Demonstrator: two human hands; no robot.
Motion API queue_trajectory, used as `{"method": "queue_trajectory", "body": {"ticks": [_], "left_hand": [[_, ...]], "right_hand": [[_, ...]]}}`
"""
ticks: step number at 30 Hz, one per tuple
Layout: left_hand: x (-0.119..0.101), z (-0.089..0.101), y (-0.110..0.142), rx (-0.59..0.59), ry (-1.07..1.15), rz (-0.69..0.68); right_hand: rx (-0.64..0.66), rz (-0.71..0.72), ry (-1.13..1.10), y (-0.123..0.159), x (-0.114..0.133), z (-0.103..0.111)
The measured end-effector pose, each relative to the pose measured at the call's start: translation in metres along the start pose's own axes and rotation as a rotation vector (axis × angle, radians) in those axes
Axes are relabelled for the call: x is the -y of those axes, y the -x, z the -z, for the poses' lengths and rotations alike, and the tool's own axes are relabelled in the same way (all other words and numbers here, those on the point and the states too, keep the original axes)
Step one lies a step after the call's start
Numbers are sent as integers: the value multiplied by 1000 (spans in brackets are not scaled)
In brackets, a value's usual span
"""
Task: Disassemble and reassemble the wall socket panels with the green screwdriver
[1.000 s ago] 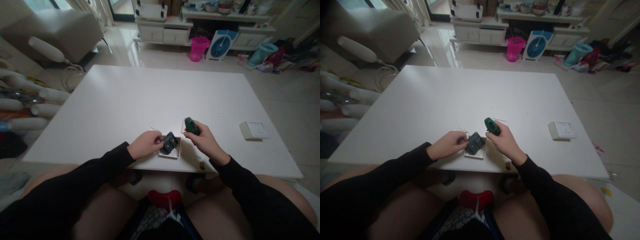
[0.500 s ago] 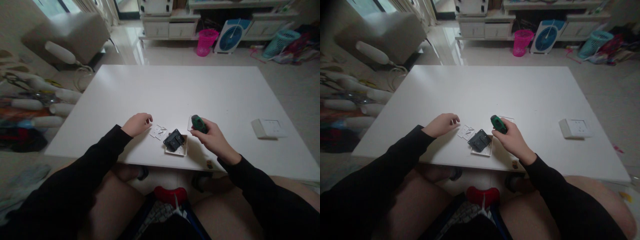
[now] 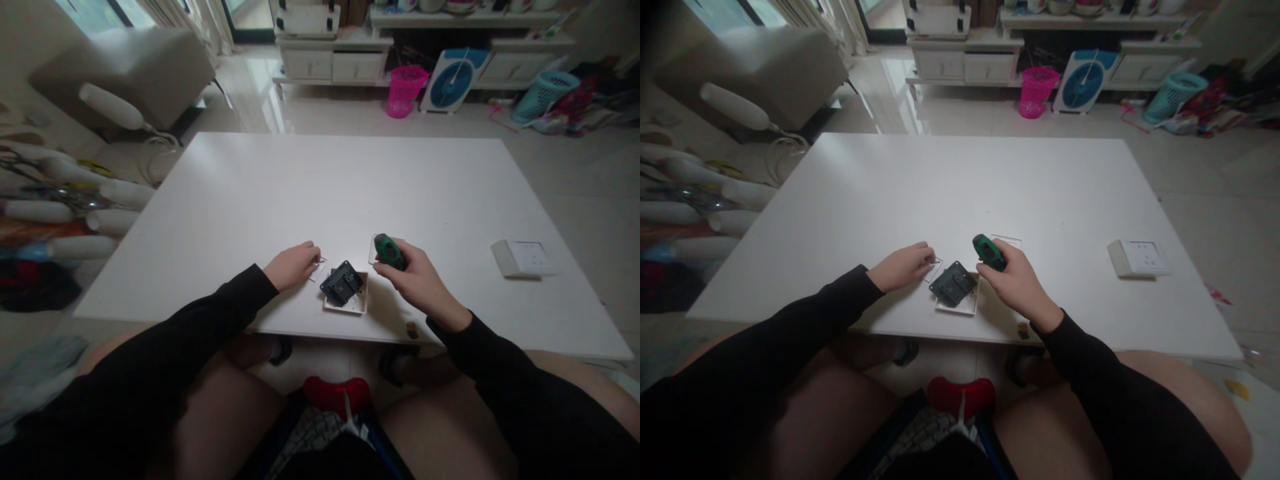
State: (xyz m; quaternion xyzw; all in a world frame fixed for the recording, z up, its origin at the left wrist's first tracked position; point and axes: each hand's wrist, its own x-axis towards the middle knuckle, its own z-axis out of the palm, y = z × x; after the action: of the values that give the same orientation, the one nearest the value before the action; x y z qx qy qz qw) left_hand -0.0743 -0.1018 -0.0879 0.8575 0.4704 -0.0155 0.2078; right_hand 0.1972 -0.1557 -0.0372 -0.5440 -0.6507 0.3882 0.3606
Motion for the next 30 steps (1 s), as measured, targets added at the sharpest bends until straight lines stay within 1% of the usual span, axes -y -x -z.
{"method": "queue_trajectory", "body": {"ticks": [6,12,22,26,30], "left_hand": [[3,-2,0,51,-64,-17],[-3,1,2,98,-162,-39],[-17,1,8,89,-361,-38],[-17,0,10,95,-385,-49],[-13,-1,9,126,-368,-77]], "right_hand": [[19,10,9,1,0,-1],[20,1,16,1,-2,-2],[24,7,28,2,-4,-2],[33,7,21,2,-3,-3],[31,-2,9,2,-1,-3]]}}
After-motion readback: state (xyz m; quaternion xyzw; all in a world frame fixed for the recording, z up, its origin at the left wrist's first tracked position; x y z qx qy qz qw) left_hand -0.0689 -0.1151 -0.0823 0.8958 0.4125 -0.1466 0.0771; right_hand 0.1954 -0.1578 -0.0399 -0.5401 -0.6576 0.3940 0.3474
